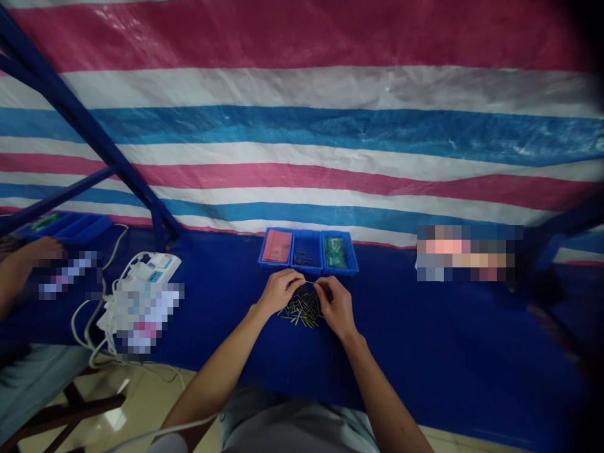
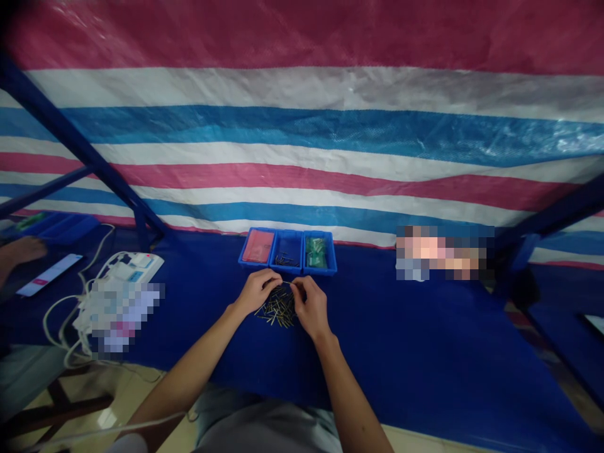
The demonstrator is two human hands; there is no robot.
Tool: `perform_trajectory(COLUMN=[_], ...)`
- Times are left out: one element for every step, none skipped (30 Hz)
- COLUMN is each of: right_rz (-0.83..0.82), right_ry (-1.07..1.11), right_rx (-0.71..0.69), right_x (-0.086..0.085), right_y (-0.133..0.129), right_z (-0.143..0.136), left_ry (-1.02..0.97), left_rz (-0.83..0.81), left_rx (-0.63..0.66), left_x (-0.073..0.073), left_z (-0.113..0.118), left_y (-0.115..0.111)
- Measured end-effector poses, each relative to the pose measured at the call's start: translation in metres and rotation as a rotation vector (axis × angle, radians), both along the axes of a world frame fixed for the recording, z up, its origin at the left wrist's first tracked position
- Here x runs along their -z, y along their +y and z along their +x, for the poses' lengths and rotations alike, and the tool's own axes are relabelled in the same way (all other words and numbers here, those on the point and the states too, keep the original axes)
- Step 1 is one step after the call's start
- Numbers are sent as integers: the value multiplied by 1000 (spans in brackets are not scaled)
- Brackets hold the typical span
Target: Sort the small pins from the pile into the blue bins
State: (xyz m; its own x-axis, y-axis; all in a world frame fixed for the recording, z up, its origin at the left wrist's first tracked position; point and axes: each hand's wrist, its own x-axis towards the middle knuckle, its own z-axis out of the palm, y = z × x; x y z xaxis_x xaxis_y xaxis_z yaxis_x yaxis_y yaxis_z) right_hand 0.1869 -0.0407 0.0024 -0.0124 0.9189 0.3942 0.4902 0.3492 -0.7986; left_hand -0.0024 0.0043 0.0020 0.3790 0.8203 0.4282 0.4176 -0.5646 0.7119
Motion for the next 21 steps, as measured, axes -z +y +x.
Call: perform_trajectory(right_rz=[2,4,6,9,11,13,14,12,10,6,3,-3,-9,-17,-25,-32,-36,-35,-32,-28,-23], right_ry=[0,0,0,0,-2,-4,-8,-13,-18,-22,-25,-26,-25,-20,-13,-4,5,13,18,21,21], right_rx=[-1,-1,-1,-1,0,1,3,5,6,7,7,6,5,2,0,1,4,8,11,14,13], right_x=[0,-1,-1,-1,-1,0,0,0,0,1,1,1,1,1,1,1,1,1,1,1,1], right_y=[0,0,0,0,0,0,0,0,0,0,0,0,0,0,0,-1,-1,-1,0,0,0], right_z=[0,0,0,0,0,0,1,1,1,1,1,1,1,1,1,1,1,1,0,0,0], left_ry=[0,1,2,4,6,8,8,6,3,0,-3,-5,-4,-2,1,2,2,0,-3,-6,-8], left_rz=[-1,-4,-7,-11,-13,-16,-18,-19,-19,-18,-17,-16,-16,-16,-17,-16,-15,-14,-14,-14,-15], left_rx=[2,3,5,6,6,6,7,8,8,8,8,6,3,1,-4,-9,-12,-15,-14,-11,-7], left_x=[0,-1,-1,-2,-2,-3,-3,-3,-3,-3,-3,-2,-2,-1,-1,-1,-1,-1,-1,-1,-1], left_z=[0,0,0,0,0,0,0,0,0,0,0,0,0,0,0,0,0,1,1,1,0], left_y=[0,0,0,0,-1,-1,-1,-1,-1,-1,0,0,0,0,0,0,0,0,0,0,0])
